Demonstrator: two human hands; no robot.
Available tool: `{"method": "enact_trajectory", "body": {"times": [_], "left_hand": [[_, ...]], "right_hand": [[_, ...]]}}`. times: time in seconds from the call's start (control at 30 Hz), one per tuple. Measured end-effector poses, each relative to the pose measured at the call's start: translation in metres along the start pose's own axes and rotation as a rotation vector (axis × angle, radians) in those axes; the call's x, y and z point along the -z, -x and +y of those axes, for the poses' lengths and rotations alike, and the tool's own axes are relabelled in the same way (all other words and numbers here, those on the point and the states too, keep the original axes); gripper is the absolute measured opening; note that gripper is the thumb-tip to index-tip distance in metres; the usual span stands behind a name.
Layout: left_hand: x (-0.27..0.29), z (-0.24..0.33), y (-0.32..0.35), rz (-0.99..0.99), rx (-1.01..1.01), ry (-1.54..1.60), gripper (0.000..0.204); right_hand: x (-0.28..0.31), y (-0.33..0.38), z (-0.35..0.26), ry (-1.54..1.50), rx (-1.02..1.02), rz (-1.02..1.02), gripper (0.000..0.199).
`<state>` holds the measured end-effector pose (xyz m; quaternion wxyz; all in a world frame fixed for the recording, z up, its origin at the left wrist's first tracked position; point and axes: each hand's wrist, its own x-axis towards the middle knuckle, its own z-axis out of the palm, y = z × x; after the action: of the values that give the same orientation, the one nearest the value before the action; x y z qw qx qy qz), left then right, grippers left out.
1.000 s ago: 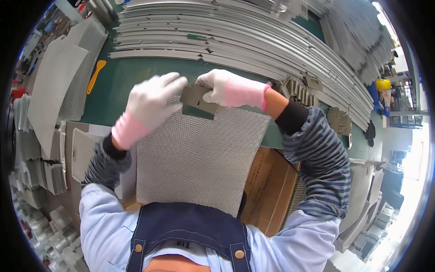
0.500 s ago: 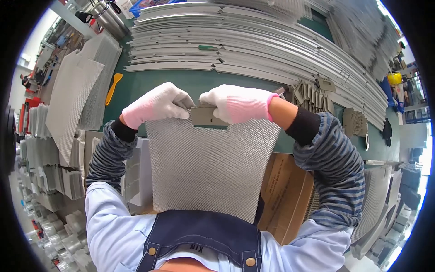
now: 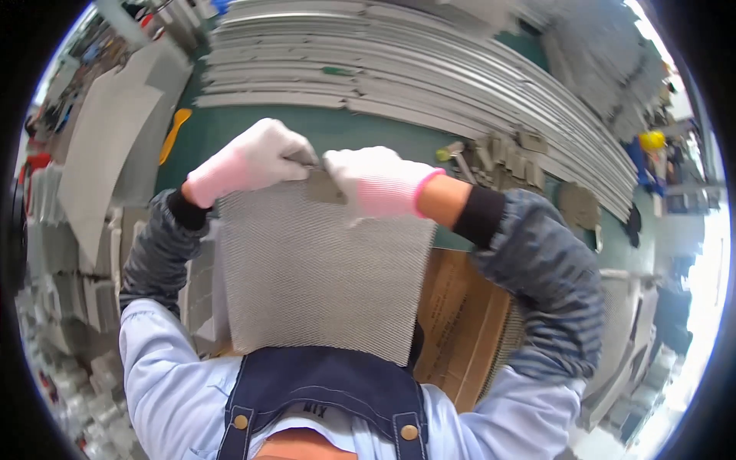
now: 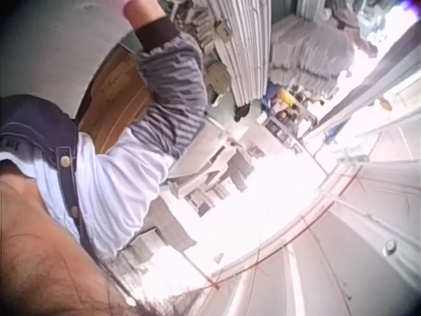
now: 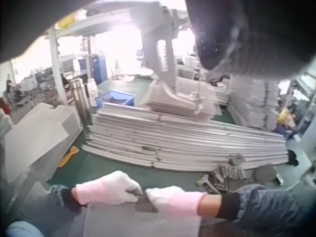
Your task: Assembling metal mesh filters into frames, securing components with clips and a power drill.
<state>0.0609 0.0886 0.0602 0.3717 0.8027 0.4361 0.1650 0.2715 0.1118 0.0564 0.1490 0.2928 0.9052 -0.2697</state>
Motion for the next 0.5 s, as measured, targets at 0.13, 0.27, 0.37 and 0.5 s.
{"method": "enact_trajectory", "body": {"times": [0.13, 0.27, 0.37, 0.5], "left_hand": [[0.023, -0.006, 0.011, 0.568, -0.056, -0.264, 0.053], [-0.02, -0.093, 0.078, 0.524, 0.079, 0.618, 0.056], [-0.047, -0.057, 0.088, 0.706, 0.17, 0.764, 0.028], [-0.032, -0.04, 0.093, 0.576, 0.006, 0.928, 0.024]], "right_hand": [[-0.019, -0.005, 0.01, -0.063, 0.011, 0.055, 0.043], [0.011, 0.01, 0.003, -0.247, 0.019, 0.104, 0.046], [0.04, 0.018, 0.033, -0.254, 0.155, 0.131, 0.049], [0.081, 0.085, 0.225, 0.389, -0.644, 0.56, 0.021]]}}
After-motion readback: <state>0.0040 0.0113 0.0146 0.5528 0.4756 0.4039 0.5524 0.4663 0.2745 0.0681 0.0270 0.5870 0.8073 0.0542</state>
